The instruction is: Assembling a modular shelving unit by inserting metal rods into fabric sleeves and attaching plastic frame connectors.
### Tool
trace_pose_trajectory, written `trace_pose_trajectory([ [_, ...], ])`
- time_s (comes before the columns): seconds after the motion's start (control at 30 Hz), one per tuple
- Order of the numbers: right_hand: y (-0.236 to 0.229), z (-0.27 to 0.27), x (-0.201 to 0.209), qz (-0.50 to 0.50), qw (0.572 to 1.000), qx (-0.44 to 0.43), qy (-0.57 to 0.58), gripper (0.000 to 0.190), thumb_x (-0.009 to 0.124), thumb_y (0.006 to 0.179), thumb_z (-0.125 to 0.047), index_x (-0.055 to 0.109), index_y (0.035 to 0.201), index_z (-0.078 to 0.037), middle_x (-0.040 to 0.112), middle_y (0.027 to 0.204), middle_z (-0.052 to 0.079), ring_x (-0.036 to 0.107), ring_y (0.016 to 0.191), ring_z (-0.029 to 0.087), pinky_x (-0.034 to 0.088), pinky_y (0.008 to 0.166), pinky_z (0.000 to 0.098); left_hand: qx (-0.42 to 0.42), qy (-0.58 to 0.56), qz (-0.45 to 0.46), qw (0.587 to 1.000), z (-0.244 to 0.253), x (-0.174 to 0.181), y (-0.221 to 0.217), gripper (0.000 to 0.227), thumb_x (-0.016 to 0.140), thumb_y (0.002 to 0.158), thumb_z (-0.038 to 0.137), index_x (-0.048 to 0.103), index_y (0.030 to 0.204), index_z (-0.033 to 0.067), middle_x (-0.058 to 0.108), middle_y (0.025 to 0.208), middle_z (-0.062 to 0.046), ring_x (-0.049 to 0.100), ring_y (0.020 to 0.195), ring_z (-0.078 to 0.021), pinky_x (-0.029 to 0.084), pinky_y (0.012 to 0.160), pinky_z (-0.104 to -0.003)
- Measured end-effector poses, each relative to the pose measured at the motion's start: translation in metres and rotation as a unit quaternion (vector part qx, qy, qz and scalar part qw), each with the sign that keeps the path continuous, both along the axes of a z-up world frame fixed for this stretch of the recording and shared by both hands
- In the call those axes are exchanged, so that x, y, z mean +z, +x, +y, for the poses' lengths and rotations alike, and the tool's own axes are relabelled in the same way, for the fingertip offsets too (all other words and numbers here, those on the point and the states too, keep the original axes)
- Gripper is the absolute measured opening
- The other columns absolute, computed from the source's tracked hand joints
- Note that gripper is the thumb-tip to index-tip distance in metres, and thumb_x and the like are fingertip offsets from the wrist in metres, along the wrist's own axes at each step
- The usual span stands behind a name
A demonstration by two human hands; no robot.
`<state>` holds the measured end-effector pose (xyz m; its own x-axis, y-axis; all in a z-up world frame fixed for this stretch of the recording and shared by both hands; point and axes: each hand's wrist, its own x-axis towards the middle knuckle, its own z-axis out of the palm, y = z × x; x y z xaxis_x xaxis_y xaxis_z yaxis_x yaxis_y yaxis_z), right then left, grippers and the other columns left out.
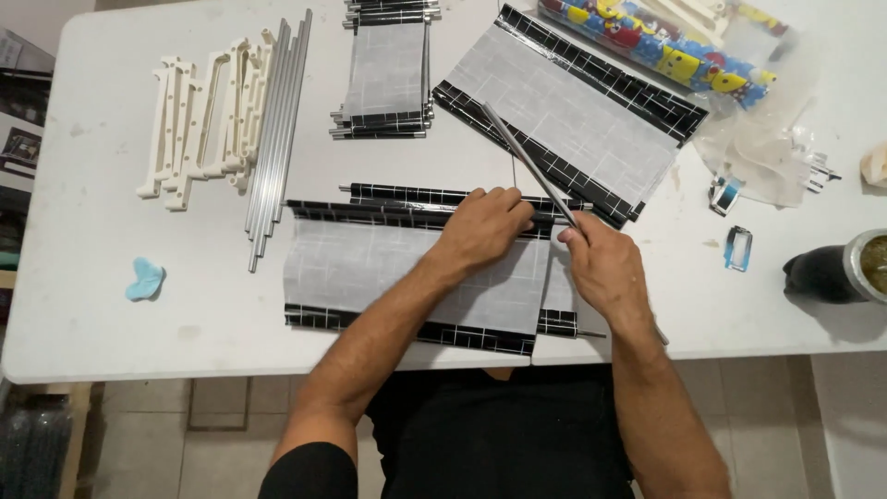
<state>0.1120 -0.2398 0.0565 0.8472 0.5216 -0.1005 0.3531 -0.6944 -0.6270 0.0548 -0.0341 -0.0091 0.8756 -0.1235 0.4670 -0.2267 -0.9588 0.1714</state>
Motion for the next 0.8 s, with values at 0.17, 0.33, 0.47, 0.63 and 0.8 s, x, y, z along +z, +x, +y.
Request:
trace_pose_trajectory([
  [0.17,0.015,-0.001,-0.018,0.029,0.999,0.001,0.046,0.025,0.059,0.104,-0.027,0.073,0.125,-0.022,0.071,0.074,0.01,0.071,0.079,0.03,0.054,0.078,0.0486,-0.012,-0.009,0.016,1.0,-0.006,-0.013,0.028,0.032,0.038,0.107,0.039,0.058,0.093,0.018,0.052,0.084,-0.002,0.061,0.078,-0.0236,0.048,0.07,-0.04],
  [0.33,0.006,-0.008,0.02,0.033,0.997,-0.003,0.07,0.036,0.054,0.105,-0.016,0.068,0.138,-0.015,0.076,0.092,0.018,0.071,0.098,0.043,0.052,0.088,0.0561,-0.02,-0.031,0.025,0.999,-0.003,-0.012,0.046,0.032,0.039,0.106,0.038,0.059,0.092,0.0188,0.051,0.082,-0.001,0.06,0.075,-0.0235,0.048,0.07,-0.04],
  [0.47,0.006,-0.059,0.005,0.002,0.999,-0.019,0.035,0.031,0.055,0.108,-0.021,0.068,0.135,-0.012,0.075,0.091,0.018,0.07,0.099,0.041,0.052,0.09,0.055,0.016,-0.016,0.019,1.0,0.007,-0.02,0.04,0.022,0.052,0.101,0.04,0.061,0.108,0.0215,0.056,0.096,-0.001,0.061,0.094,-0.0233,0.049,0.088,-0.044],
  [0.63,0.003,-0.144,-0.016,-0.015,1.0,-0.003,0.016,0.031,0.053,0.106,-0.017,0.073,0.126,-0.004,0.077,0.105,0.009,0.072,0.091,0.021,0.052,0.087,0.0329,0.022,-0.041,0.11,0.993,-0.011,0.017,-0.022,0.018,0.072,0.095,0.027,0.068,0.108,0.0167,0.067,0.104,-0.005,0.061,0.096,-0.0237,0.047,0.087,-0.043],
  [0.8,-0.008,-0.195,-0.03,0.027,0.998,0.001,-0.052,0.019,0.07,0.095,-0.018,0.078,0.11,-0.01,0.078,0.105,0.002,0.07,0.097,0.017,0.052,0.09,0.0311,-0.056,-0.094,0.199,0.974,-0.051,0.004,-0.075,0.043,0.08,0.084,0.038,0.067,0.116,0.0128,0.063,0.128,-0.008,0.058,0.119,-0.0294,0.042,0.103,-0.05],
])
